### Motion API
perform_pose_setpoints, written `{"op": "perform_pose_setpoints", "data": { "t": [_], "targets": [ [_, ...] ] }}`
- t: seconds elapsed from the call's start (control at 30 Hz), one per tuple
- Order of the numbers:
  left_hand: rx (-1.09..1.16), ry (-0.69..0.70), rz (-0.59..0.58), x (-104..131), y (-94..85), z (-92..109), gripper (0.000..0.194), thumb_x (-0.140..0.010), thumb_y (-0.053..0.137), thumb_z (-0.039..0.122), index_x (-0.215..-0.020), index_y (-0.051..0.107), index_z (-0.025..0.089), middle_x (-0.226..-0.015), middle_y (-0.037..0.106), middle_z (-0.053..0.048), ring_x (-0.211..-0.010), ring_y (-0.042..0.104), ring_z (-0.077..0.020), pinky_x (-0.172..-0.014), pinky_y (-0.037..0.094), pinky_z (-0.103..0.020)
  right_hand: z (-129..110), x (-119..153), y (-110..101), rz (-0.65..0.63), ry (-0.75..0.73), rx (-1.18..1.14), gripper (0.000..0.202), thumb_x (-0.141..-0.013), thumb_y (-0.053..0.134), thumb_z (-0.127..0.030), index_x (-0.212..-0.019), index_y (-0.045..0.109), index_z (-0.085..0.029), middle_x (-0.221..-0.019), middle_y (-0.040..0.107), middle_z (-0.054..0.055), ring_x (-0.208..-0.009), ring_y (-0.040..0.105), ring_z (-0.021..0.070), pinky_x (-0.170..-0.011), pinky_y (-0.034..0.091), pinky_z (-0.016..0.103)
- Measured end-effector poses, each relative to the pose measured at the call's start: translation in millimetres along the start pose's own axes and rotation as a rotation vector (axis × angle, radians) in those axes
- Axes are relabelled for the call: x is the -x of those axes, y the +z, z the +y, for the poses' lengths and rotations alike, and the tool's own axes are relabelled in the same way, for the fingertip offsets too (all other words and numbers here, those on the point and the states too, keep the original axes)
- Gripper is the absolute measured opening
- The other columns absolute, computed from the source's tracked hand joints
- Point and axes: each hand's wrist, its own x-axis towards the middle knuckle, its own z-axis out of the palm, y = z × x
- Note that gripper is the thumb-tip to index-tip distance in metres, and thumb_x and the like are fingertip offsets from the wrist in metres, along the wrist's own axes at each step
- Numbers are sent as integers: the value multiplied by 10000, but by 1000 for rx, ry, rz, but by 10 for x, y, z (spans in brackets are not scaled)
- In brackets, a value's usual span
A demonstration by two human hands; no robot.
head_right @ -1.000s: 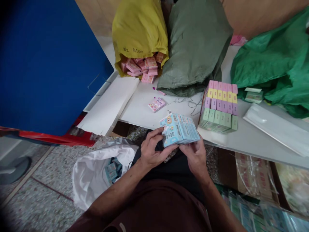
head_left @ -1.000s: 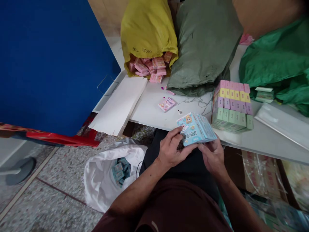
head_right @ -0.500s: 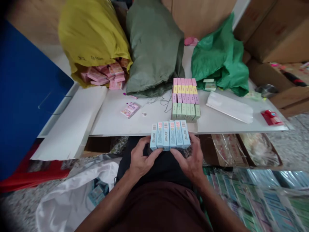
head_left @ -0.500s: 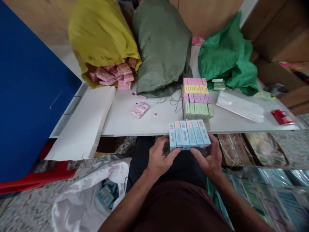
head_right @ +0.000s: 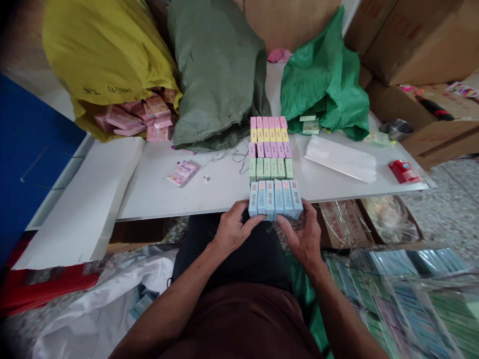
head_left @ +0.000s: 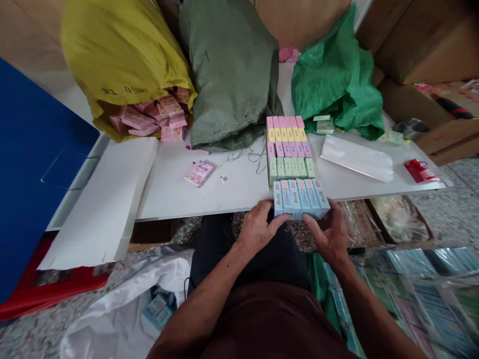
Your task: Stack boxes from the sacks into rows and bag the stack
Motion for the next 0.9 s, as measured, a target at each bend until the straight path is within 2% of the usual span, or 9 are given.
{"op": "perform_pose_setpoints", "data": {
  "t": [0.1, 0.2, 0.27, 0.37, 0.47, 0.57, 0.9],
  "targets": [
    [6, -77, 24, -33, 30, 16, 388, -951, 727, 545, -1128, 662, 205, -1093, 782, -89, -1037, 760, -265, -923, 612, -428, -18, -57, -21, -40, 21, 45, 722, -870, 791, -535, -1455, 535, -199, -1288, 694, 169, -1110, 714, 315, -976, 609, 529],
    [-9, -173, 21, -90, 29, 82, 411, -930, 731, 596, -1050, 665, 208, -1030, 787, -77, -960, 759, -247, -876, 599, -396, -4, -112, -48, -78, 18, 75, 782, -896, 754, -567, -1526, 477, -195, -1344, 681, 186, -1165, 699, 328, -1009, 592, 541],
    [-46, -230, 2, -146, 5, 140, 440, -911, 736, 627, -1038, 662, 213, -991, 784, -66, -911, 753, -239, -830, 585, -374, 24, -164, -68, -99, -21, 99, 839, -905, 736, -590, -1576, 428, -194, -1431, 635, 202, -1241, 668, 342, -1042, 572, 546],
    [-113, -272, -52, -255, -45, 213, 503, -879, 738, 683, -1045, 649, 216, -923, 770, -50, -832, 737, -230, -746, 555, -343, 59, -283, -101, -124, -86, 183, 808, -916, 697, -635, -1552, 479, -187, -1423, 640, 202, -1260, 652, 357, -1048, 555, 550],
    [-201, -263, -127, -372, -84, 260, 563, -869, 709, 737, -1001, 643, 194, -842, 749, -57, -746, 711, -232, -680, 518, -334, 53, -421, -132, -184, -107, 243, 702, -961, 614, -646, -1493, 546, -192, -1284, 697, 181, -1149, 685, 344, -988, 566, 532],
    [-269, -220, -152, -454, -97, 284, 593, -872, 678, 769, -943, 650, 181, -750, 721, -56, -686, 691, -226, -662, 499, -329, 13, -516, -150, -235, -134, 278, 623, -999, 550, -622, -1459, 573, -202, -1216, 702, 167, -1103, 683, 334, -966, 559, 514],
    [-272, -187, -58, -459, -53, 252, 598, -872, 654, 791, -852, 672, 194, -672, 699, -61, -618, 670, -223, -609, 466, -321, -58, -576, -139, -251, -129, 303, 577, -1005, 531, -611, -1405, 606, -202, -1196, 703, 157, -1119, 667, 351, -970, 538, 519]
  ]
}}
